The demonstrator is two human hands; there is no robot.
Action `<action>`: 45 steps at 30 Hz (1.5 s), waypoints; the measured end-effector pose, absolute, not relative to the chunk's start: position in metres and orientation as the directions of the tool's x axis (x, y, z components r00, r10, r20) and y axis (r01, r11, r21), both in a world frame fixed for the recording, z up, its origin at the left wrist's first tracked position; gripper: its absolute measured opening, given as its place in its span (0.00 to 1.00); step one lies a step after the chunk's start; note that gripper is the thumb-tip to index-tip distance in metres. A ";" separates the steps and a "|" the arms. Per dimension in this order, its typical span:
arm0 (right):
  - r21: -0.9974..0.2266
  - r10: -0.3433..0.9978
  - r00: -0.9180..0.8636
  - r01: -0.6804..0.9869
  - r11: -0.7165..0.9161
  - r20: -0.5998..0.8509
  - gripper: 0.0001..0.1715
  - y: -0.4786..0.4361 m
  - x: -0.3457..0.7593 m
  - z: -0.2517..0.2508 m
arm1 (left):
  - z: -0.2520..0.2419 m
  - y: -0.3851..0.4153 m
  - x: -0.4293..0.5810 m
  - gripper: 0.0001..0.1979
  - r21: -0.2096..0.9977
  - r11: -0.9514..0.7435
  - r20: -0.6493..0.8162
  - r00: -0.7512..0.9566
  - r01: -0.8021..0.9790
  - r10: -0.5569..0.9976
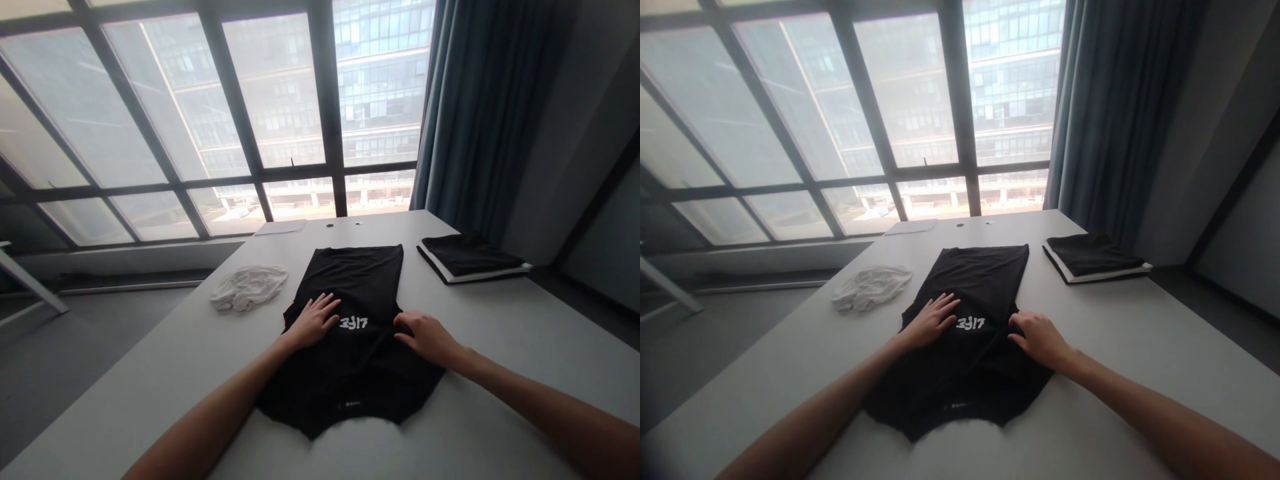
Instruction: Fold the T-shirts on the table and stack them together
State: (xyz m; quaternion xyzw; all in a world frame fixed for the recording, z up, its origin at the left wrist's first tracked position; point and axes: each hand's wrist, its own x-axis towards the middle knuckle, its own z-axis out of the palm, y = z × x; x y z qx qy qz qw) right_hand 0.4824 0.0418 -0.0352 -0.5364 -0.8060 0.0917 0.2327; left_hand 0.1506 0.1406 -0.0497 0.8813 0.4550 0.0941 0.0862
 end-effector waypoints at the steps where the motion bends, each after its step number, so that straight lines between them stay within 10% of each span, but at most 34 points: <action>1: -0.426 0.918 -0.296 0.818 0.387 0.265 0.06 0.042 0.485 -0.036 | -0.051 0.141 0.150 0.29 0.227 -0.562 0.071 0.562 0.796 0.824; 15: -0.866 0.911 0.360 0.499 -0.004 0.203 0.22 0.013 0.629 -0.055 | -0.053 0.141 0.150 0.27 0.211 -0.531 0.084 0.526 0.821 0.846; 20: -0.696 0.978 0.205 0.709 -0.119 0.041 0.15 -0.005 0.641 -0.053 | -0.045 0.137 0.153 0.27 0.225 -0.522 0.095 0.515 0.823 0.852; 29: -0.394 0.911 -0.115 0.875 0.282 0.396 0.17 0.031 0.584 -0.025 | -0.031 0.122 0.138 0.21 0.143 -0.438 0.253 0.395 0.887 0.883; 45: -0.259 0.887 -0.195 0.910 0.323 0.419 0.23 0.047 0.571 -0.087 | 0.011 0.082 0.085 0.27 0.289 -0.365 0.196 0.319 0.885 0.927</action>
